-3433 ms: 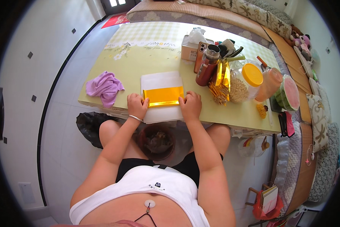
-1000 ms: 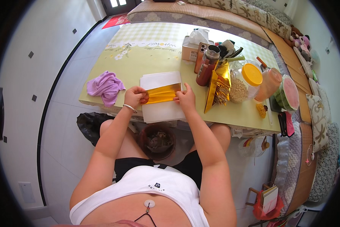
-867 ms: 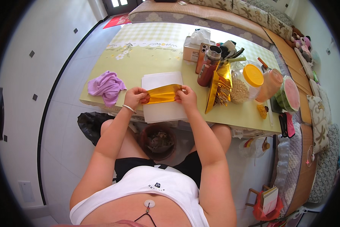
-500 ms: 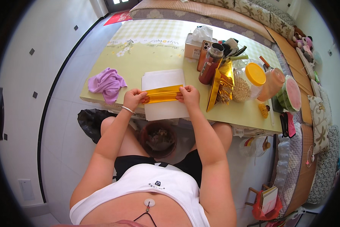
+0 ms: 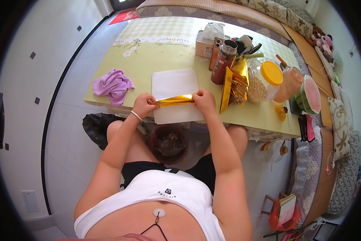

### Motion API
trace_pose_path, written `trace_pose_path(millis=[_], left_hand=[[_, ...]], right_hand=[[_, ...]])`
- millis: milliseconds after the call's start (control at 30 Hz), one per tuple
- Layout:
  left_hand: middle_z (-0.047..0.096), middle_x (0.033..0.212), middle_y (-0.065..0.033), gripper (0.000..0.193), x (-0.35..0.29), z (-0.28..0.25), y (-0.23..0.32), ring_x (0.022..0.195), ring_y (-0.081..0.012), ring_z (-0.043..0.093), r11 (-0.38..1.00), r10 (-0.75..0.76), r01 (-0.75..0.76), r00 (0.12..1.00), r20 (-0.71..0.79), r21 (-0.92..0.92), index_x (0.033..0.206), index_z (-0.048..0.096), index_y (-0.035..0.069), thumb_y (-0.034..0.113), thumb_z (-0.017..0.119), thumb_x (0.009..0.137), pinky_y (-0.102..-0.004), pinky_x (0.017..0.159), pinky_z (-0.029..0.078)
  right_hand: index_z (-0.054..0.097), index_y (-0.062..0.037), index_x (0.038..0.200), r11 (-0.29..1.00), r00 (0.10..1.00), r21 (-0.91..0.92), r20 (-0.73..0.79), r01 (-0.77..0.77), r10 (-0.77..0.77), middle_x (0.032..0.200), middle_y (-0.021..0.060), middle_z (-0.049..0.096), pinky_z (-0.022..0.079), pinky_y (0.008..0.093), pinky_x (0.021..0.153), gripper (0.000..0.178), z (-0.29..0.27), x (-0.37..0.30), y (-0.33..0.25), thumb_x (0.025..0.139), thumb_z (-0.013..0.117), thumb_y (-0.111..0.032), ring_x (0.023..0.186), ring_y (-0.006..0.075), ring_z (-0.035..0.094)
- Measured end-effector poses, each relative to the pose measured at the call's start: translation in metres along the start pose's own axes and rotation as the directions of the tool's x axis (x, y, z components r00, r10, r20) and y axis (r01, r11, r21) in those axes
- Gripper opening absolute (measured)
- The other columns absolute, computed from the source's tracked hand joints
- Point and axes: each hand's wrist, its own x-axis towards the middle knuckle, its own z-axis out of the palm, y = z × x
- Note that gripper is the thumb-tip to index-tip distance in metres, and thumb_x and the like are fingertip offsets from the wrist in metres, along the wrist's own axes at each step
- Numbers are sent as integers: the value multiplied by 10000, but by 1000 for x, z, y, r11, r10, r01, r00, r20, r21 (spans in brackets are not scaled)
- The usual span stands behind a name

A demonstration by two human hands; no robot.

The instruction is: The person sits on the floor and folds a sheet of white paper with a gold interior into a triangular shape. They repeatedly fold the paper in half and then fold the corners to create a pointed tip, pressing the creases to ensure they are sharp.

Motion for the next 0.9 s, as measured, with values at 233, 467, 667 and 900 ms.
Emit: trace_pose_path(millis=[233,467,667,900], left_hand=[[558,882,-55,182,3,-5,-1,727,-138,558,999,47,-49,996,72,21,789,682,-2,94,831,747,-268,669,494],[574,884,-113,209,6,-3,-2,782,-238,584,965,130,-145,988,84,220,794,687,-18,157,801,803,-341,714,497],[598,896,-150,228,5,3,5,832,-294,603,914,158,-165,986,50,370,784,700,-14,194,793,797,-381,765,507],[611,910,-165,252,6,5,17,870,-317,615,888,119,-128,992,49,441,786,715,-22,217,796,786,-397,798,515]], right_hand=[[661,-15,775,932,977,-317,-57,178,-206,707,140,670,505,399,649,231,-5,-13,2,791,730,-235,666,269,651],[645,-17,763,867,948,-431,-73,249,-309,773,167,651,512,441,693,193,-2,-14,8,792,703,-199,751,337,636],[627,-21,742,809,927,-523,-86,269,-364,802,169,642,516,459,705,173,4,-15,6,789,685,-177,776,355,634],[639,-36,865,749,934,-630,-102,206,-343,920,160,642,525,458,745,118,12,-19,2,819,660,-142,832,360,632]])
